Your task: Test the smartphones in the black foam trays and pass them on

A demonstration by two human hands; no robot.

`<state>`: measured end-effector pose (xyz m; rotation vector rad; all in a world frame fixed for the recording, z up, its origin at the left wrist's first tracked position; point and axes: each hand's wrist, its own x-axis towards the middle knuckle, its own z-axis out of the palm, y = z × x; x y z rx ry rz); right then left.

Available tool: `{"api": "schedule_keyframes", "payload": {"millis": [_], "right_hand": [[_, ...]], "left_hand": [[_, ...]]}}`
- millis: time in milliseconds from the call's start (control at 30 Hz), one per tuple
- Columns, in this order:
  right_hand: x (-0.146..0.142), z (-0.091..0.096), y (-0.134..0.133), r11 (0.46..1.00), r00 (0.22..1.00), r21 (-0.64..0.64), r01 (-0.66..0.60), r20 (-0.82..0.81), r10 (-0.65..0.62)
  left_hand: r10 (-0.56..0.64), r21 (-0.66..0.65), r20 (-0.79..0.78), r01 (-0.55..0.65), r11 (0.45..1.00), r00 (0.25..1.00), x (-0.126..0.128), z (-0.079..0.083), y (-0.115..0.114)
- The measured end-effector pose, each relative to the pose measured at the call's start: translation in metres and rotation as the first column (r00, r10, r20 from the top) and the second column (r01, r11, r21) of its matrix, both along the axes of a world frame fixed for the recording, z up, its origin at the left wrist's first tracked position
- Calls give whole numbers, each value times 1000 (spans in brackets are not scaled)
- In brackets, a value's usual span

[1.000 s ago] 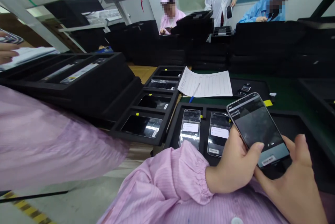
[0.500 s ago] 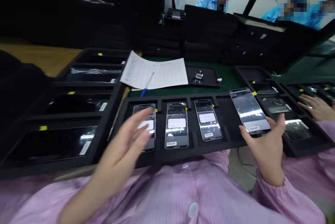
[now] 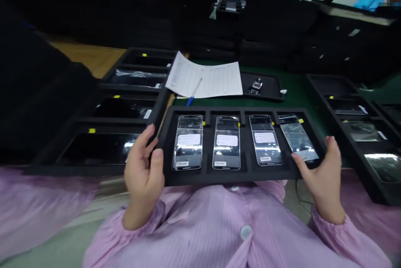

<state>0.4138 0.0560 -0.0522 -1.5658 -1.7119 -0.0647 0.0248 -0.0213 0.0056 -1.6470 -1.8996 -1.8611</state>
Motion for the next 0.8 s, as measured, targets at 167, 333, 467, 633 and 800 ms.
{"api": "schedule_keyframes", "payload": {"millis": [167, 333, 467, 633, 800], "right_hand": [[-18, 10, -6, 990, 999, 131, -49, -11, 51], [-55, 25, -15, 922, 915, -21, -386, 114, 386], [-88, 34, -18, 814, 804, -83, -574, 127, 580], [-115, 49, -14, 592, 580, -165, -789, 122, 806], [-96, 39, -16, 807, 807, 87, -584, -43, 589]], "left_hand": [[122, 1, -282, -126, 992, 952, 0, 2, -4], [-105, -288, -614, -99, 952, 782, -2, 5, -11], [-152, -338, -635, -95, 936, 757, 4, 2, -15], [-205, -239, -595, 72, 968, 777, 10, 9, -16], [-70, -133, -521, -1, 991, 851, 2, 5, -19]]}}
